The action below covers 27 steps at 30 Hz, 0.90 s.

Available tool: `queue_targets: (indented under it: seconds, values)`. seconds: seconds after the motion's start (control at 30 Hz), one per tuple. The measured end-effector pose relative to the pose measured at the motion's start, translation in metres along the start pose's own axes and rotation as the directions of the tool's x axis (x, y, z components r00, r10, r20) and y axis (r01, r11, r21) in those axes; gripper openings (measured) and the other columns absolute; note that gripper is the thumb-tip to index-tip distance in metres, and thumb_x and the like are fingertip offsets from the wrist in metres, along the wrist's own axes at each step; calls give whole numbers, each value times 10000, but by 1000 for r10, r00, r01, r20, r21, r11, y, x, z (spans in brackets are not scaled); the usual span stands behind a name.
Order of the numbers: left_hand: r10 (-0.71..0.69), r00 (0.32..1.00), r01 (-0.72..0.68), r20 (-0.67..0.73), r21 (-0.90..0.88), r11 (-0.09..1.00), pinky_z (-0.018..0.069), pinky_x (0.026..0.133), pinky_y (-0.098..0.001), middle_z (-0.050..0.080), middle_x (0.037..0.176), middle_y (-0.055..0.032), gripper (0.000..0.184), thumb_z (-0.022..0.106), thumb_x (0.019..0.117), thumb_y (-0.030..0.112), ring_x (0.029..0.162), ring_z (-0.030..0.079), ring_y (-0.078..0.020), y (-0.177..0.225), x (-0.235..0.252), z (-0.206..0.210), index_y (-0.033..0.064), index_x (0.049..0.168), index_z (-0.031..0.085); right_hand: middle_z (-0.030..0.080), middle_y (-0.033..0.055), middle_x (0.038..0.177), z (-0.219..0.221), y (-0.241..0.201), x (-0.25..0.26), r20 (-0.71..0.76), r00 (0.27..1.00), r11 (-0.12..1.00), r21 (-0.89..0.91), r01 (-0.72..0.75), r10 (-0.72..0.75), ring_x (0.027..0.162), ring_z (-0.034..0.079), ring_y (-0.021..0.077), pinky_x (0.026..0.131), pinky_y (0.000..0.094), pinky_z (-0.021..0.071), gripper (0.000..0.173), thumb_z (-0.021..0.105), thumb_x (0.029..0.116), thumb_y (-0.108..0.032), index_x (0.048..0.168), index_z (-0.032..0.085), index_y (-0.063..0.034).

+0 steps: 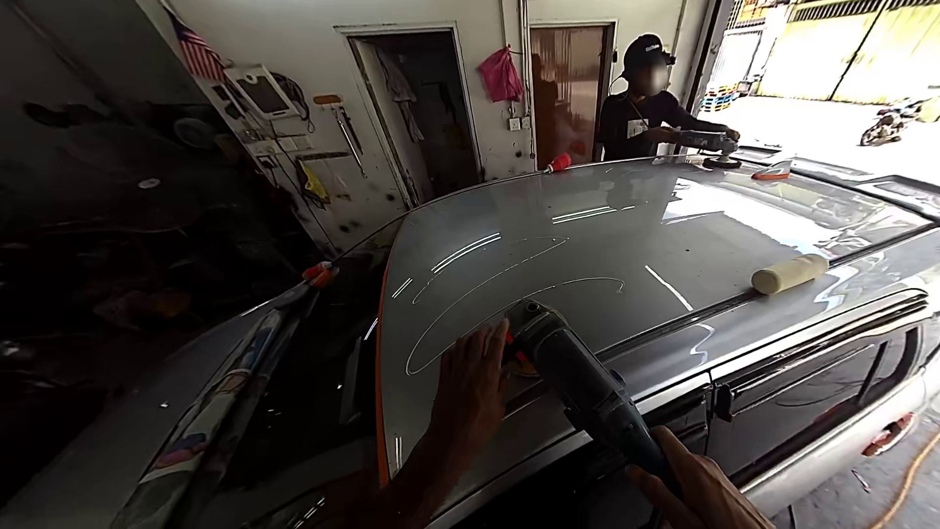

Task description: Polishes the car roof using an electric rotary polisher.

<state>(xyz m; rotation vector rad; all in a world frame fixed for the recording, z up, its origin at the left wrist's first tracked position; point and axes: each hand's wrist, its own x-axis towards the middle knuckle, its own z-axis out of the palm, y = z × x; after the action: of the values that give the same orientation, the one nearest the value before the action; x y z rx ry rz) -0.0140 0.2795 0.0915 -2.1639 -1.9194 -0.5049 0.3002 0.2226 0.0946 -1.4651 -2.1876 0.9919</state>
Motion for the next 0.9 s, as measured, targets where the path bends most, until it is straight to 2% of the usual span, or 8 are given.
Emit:
queue_targets:
  seconds: [0.1,0.17,0.23,0.37,0.47,0.73,0.83,0.9]
  values:
    - [353,895,-408,-273,-180,895,468,1098,-456,606,1435,-20,442,550,1030,238,1356,540,-230,38,-9,-5,203,1471,551,622,72,734,-10,3,5,-28,999,999,21,-33,34,586,636,221,568,437,559,485,534,1028,-507,1204,552,-55]
    - [520,809,-585,-275,-286,759,407,1174,-412,589,1466,25,398,472,1088,293,1422,478,-194,66,-6,2,239,1474,555,618,53,718,-17,11,9,-50,997,998,34,-54,56,546,628,198,527,415,565,470,527,1026,-521,1185,553,-79]
    - [571,775,-632,-269,-321,705,380,1194,-400,548,1517,31,416,450,1101,362,1445,452,-187,86,7,14,237,1486,546,625,57,729,-28,15,10,-71,995,996,50,-73,77,546,632,199,527,418,569,465,530,1026,-511,1186,554,-74]
    - [588,761,-649,-274,-302,698,390,1170,-395,531,1528,31,397,457,1101,360,1432,457,-191,108,25,24,300,1484,546,624,36,710,-39,28,7,-112,988,992,80,-99,108,512,624,183,499,399,571,477,520,1024,-547,1200,545,-104]
    - [636,728,-686,-256,-292,666,365,1188,-485,469,1583,7,506,523,1060,188,1470,416,-247,115,28,31,413,1511,478,618,27,705,-42,36,3,-141,981,987,100,-123,136,497,620,173,483,394,574,487,522,1017,-550,1222,537,-109]
    - [578,769,-640,-275,-319,699,396,1125,-485,552,1481,6,582,527,1010,57,1370,486,-248,136,34,24,431,1454,553,628,60,715,-49,39,-4,-140,982,988,106,-115,129,518,635,198,503,411,580,463,531,1036,-487,1223,526,-64]
    - [380,870,-473,-315,-316,823,414,1155,-491,539,1506,0,537,536,988,114,1410,484,-211,96,38,15,332,1479,543,638,75,735,-48,33,-5,-106,987,991,80,-110,119,545,650,211,530,429,586,481,533,1040,-483,1253,522,-52]
    - [203,961,-239,-190,-193,951,400,1149,-501,540,1505,-47,553,608,962,211,1417,473,-245,53,43,15,179,1505,508,640,85,746,-42,27,-6,-86,990,992,60,-110,115,561,652,222,554,440,586,495,533,1040,-481,1270,520,-43]
